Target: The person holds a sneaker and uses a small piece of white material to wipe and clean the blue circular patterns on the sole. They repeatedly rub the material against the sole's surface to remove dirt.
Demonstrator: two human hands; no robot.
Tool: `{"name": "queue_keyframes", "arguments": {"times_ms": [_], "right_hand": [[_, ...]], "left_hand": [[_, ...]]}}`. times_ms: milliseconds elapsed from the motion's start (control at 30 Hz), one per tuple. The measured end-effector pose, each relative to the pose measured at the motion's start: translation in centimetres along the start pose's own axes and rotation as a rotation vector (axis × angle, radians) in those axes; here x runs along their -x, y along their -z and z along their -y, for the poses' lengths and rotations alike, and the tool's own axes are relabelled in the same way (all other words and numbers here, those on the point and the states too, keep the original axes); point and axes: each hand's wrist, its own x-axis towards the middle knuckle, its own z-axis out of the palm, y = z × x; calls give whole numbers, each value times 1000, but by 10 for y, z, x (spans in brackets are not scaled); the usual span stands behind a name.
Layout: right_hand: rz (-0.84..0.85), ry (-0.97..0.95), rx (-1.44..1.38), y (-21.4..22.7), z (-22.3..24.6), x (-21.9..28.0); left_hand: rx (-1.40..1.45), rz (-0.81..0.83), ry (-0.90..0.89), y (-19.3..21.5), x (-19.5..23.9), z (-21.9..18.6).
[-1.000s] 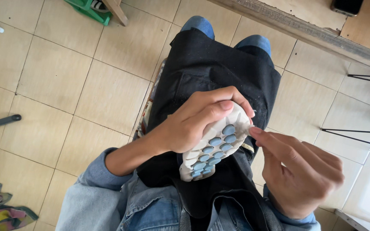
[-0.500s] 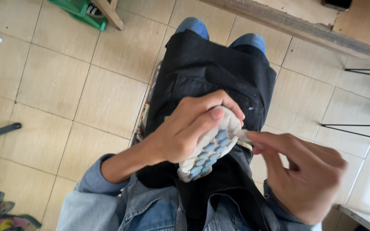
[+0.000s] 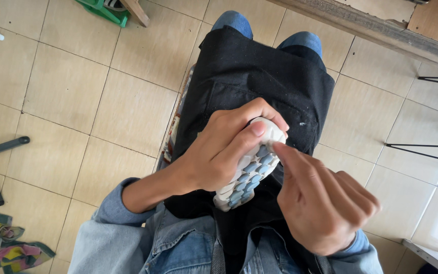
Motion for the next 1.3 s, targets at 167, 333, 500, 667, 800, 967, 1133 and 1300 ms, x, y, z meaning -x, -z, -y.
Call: {"name": "queue_keyframes", "arguments": {"times_ms": [167, 333, 500, 667, 800, 967, 1133, 1300], "right_hand": [[228, 72, -122, 19, -20, -13], [132, 257, -258, 23, -56, -17], [121, 388, -103, 15, -37, -27], [285, 579, 237, 20, -38, -27], [481, 572, 17, 47, -64, -62], [283, 446, -331, 25, -70, -46], [229, 617, -197, 11, -57, -53], [145, 458, -87, 7, -37, -25]], "left_hand": [[203, 25, 8, -1, 3, 10], [270, 55, -8, -1, 0, 6], [257, 49, -3, -4, 0, 11], [121, -40, 112, -4, 0, 16], [243, 29, -23, -1, 1, 11], [304, 21, -15, 0, 4, 13], [270, 13, 21, 1, 3, 11], [237, -3, 17, -1, 2, 15]]}}
